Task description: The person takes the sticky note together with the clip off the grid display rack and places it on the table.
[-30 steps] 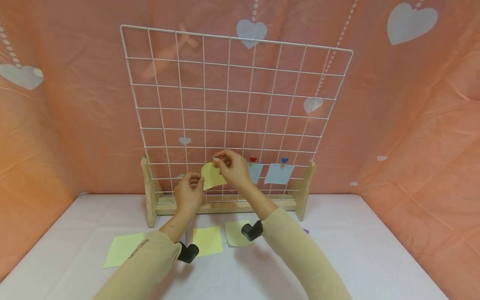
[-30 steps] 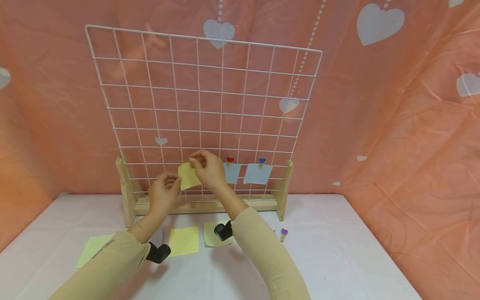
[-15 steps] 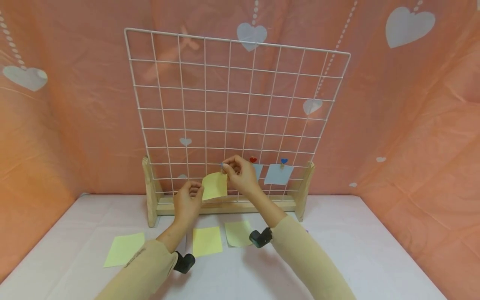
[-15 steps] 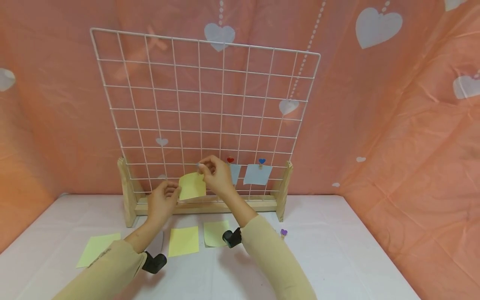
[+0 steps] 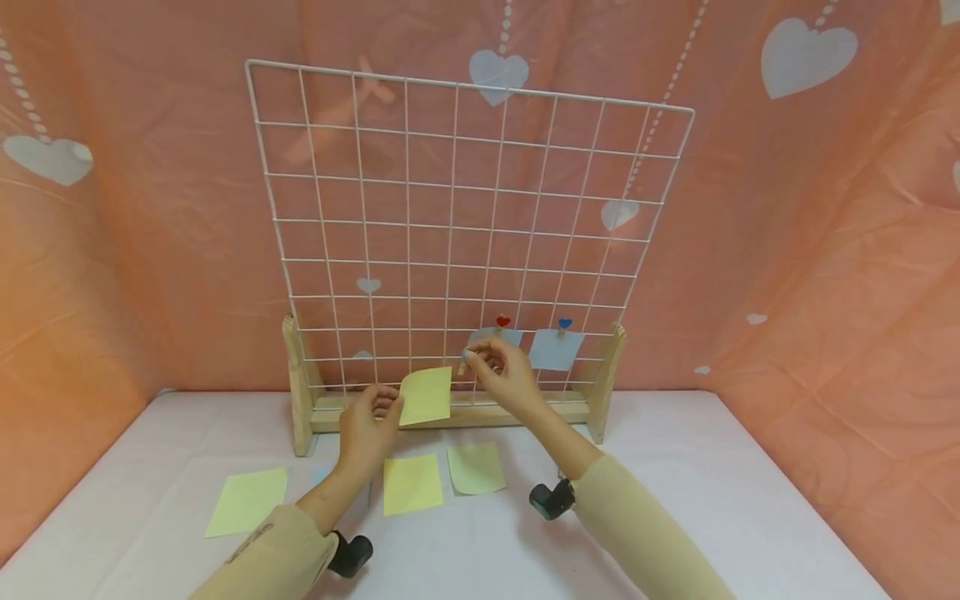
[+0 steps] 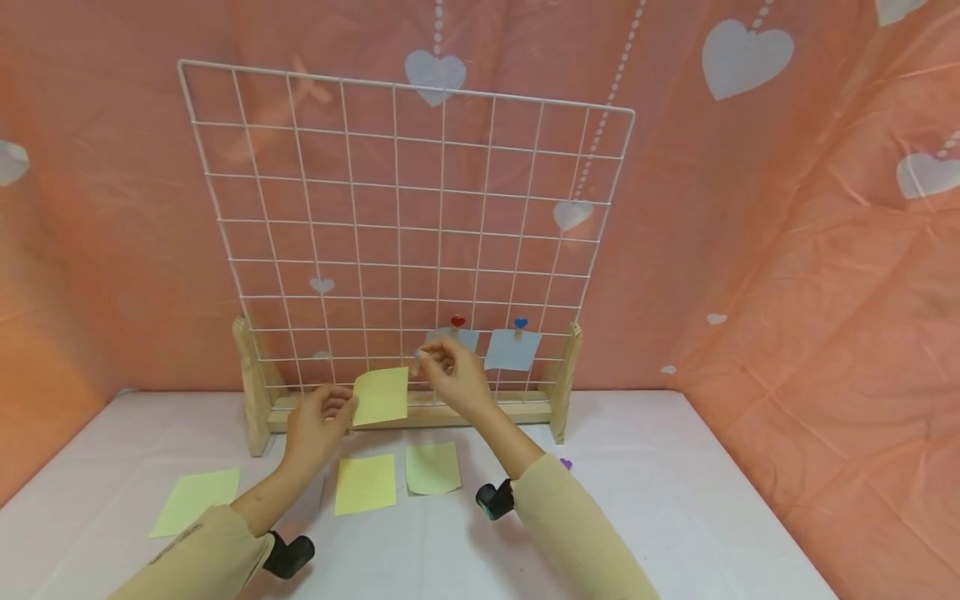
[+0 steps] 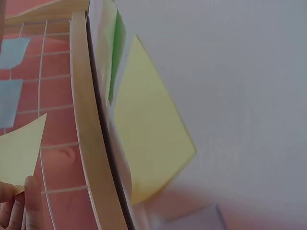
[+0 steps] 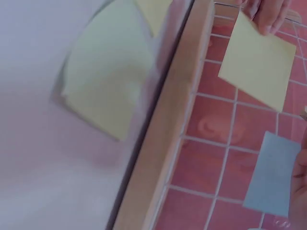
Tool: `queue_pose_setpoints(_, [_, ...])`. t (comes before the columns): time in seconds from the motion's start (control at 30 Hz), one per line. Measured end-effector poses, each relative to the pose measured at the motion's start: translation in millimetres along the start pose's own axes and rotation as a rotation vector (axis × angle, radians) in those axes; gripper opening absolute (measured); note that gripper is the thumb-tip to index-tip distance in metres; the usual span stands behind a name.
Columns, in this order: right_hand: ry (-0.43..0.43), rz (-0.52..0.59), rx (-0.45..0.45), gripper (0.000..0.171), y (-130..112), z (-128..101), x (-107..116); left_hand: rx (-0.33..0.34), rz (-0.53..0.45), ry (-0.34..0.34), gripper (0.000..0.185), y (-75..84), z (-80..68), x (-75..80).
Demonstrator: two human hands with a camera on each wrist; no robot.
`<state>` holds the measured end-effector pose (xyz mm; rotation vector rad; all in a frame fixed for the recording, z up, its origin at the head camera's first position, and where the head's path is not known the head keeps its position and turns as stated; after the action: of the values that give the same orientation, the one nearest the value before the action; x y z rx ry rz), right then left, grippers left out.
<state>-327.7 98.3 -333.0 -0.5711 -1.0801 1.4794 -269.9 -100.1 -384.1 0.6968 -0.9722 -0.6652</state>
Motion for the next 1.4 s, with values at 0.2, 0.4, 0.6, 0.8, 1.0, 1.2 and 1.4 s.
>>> queue_pose_setpoints(0.2, [-0.001,-0.052,-0.038,0.020,8,-11,10,0.052,-0.021,-0.051,0.013,2.1,-6.9,1.8])
queue_pose_setpoints(0.4, [0.020,-0.051,-0.075,0.022,15,-22,18,0.045,-0.020,-0.049,0.011,-0.4,-12.5,1.0])
queue_pose_setpoints(0.6, [0.000,-0.072,-0.081,0.023,20,-29,28,0.040,-0.025,-0.069,0.011,-1.0,-17.4,4.4])
queue_pose_setpoints(0.8, [0.007,-0.142,-0.151,0.019,23,-38,40,0.042,-0.006,-0.082,0.012,-4.7,-21.2,6.4])
queue_pose_setpoints(1.0, [-0.010,-0.202,-0.187,0.019,29,-48,49,0.061,0.032,-0.095,0.011,-12.0,-24.7,10.3])
queue_pose_setpoints(1.2, [-0.042,-0.191,-0.209,0.019,36,-57,58,0.070,0.059,-0.114,0.011,-16.2,-30.6,16.8])
queue_pose_setpoints(1.4, [-0.116,-0.194,-0.180,0.019,42,-64,67,0.099,0.047,-0.141,0.013,-20.5,-35.5,23.6])
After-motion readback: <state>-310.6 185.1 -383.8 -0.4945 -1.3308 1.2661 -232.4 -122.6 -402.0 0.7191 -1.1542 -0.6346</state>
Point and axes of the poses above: each hand's wrist, its own z-axis towards the middle knuckle, its own x-axis out of the back of the hand, y = z × x, the point moved 1 cm from there along z, towards the middle knuckle, and after that the axes turned 14 degrees about z, right-handed, at the moved point
